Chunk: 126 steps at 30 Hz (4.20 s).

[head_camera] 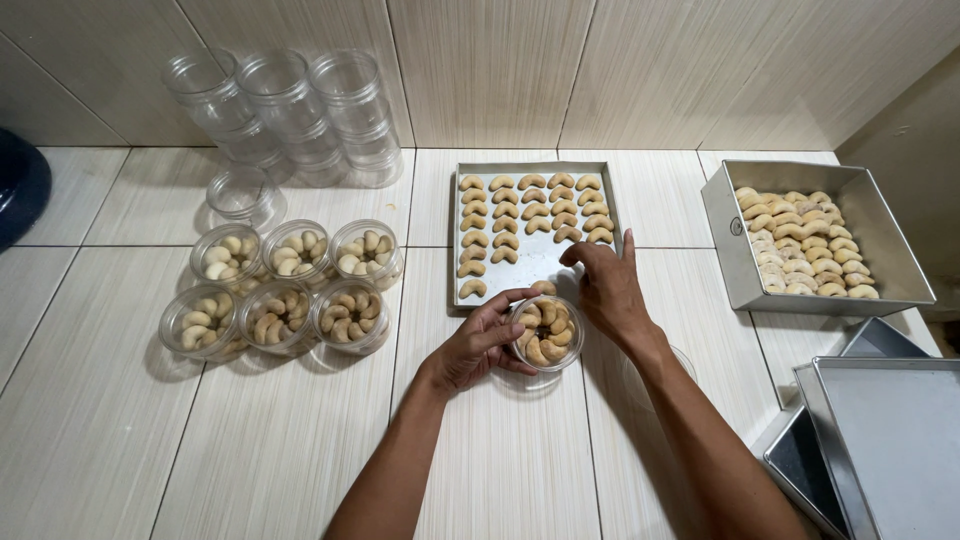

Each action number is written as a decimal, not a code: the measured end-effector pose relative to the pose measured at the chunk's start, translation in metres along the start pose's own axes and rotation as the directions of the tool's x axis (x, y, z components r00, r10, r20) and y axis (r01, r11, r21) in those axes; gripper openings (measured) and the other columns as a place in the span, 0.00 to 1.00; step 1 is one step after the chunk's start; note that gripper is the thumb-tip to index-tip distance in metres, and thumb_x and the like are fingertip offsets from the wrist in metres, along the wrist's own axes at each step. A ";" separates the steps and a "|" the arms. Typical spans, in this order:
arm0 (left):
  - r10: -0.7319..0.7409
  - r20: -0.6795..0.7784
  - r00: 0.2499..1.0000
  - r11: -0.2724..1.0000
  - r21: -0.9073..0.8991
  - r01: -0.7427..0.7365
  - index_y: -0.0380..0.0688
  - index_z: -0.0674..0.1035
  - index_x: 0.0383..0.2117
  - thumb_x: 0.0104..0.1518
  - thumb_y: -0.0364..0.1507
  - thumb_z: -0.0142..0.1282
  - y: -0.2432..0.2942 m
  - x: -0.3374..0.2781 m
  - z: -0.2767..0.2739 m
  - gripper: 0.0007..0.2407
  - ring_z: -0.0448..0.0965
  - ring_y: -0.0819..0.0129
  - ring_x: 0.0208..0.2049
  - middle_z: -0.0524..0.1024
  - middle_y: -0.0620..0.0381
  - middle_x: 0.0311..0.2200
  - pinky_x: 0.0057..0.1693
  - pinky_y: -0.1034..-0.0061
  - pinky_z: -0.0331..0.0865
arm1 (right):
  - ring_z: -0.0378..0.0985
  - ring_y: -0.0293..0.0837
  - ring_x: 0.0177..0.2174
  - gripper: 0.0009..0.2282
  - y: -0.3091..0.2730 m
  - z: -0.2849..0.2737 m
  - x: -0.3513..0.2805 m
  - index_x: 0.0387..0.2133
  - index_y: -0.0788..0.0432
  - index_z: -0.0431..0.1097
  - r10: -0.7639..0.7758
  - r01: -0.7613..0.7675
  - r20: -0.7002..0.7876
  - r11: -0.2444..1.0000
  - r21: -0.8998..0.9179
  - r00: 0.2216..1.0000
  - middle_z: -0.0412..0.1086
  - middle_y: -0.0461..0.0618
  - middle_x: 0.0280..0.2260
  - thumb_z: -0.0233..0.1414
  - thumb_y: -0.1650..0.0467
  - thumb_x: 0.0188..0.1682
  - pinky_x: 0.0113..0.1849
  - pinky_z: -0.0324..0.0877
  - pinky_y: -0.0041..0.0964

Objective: Packaging crescent-shaped cookies from a tray into plastic jars

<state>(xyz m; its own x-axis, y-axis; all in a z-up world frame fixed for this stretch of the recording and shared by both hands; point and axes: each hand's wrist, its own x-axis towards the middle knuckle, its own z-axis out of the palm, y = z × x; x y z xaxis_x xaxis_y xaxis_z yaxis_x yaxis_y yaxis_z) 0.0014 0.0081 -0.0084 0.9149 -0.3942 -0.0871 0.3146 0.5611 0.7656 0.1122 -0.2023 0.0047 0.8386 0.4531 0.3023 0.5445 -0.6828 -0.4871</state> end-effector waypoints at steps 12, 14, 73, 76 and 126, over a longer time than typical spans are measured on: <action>-0.002 0.001 1.000 1.000 -0.021 0.002 0.47 0.66 0.64 0.57 0.28 0.57 -0.001 0.000 -0.002 0.26 0.83 0.44 0.42 0.73 0.40 0.56 0.40 0.57 0.83 | 0.78 0.51 0.46 0.04 0.038 0.021 0.005 0.36 0.51 0.74 0.012 -0.010 0.008 0.989 -0.145 1.000 0.76 0.47 0.39 0.52 0.67 0.55 0.65 0.36 0.71; -0.002 -0.002 1.000 1.000 -0.021 0.002 0.47 0.66 0.64 0.57 0.28 0.57 0.000 0.000 -0.002 0.26 0.83 0.44 0.42 0.73 0.40 0.56 0.40 0.57 0.83 | 0.77 0.50 0.48 0.04 0.028 0.017 0.001 0.37 0.48 0.73 0.034 -0.034 -0.009 0.996 -0.078 0.999 0.75 0.45 0.41 0.53 0.70 0.52 0.65 0.37 0.71; -0.045 -0.156 0.987 0.820 -0.571 -0.053 0.40 0.74 0.39 0.65 0.46 0.45 -0.021 0.014 0.019 0.19 0.80 0.48 0.34 0.74 0.42 0.37 0.34 0.52 0.80 | 0.74 0.52 0.52 0.17 -0.002 -0.008 0.001 0.45 0.50 0.71 0.059 -0.045 -0.086 0.986 0.158 0.995 0.75 0.45 0.44 0.47 0.83 0.48 0.63 0.36 0.70; -0.061 -0.166 0.984 0.853 -0.522 -0.036 0.42 0.76 0.44 0.63 0.52 0.44 -0.016 0.011 0.023 0.24 0.82 0.50 0.35 0.76 0.43 0.40 0.35 0.53 0.82 | 0.71 0.52 0.56 0.16 -0.016 -0.031 -0.012 0.46 0.49 0.69 0.123 -0.096 -0.112 0.971 0.218 0.986 0.72 0.44 0.50 0.50 0.81 0.49 0.63 0.32 0.75; -0.038 -0.138 0.990 0.930 -0.366 -0.015 0.35 0.70 0.60 0.60 0.51 0.43 -0.019 0.006 0.033 0.31 0.81 0.48 0.34 0.77 0.37 0.44 0.28 0.63 0.76 | 0.70 0.62 0.58 0.39 0.032 -0.015 -0.160 0.61 0.52 0.58 -0.023 0.001 -0.223 0.995 -0.098 0.975 0.47 0.65 0.70 0.66 0.55 0.36 0.46 0.72 0.59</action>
<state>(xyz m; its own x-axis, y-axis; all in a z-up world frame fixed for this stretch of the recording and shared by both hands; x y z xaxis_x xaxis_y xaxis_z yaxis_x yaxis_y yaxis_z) -0.0079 -0.0289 -0.0027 0.9284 -0.3114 -0.2030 0.3715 0.7947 0.4800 -0.0044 -0.3049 -0.0470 0.8082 0.3293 0.4883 0.5438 -0.7355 -0.4041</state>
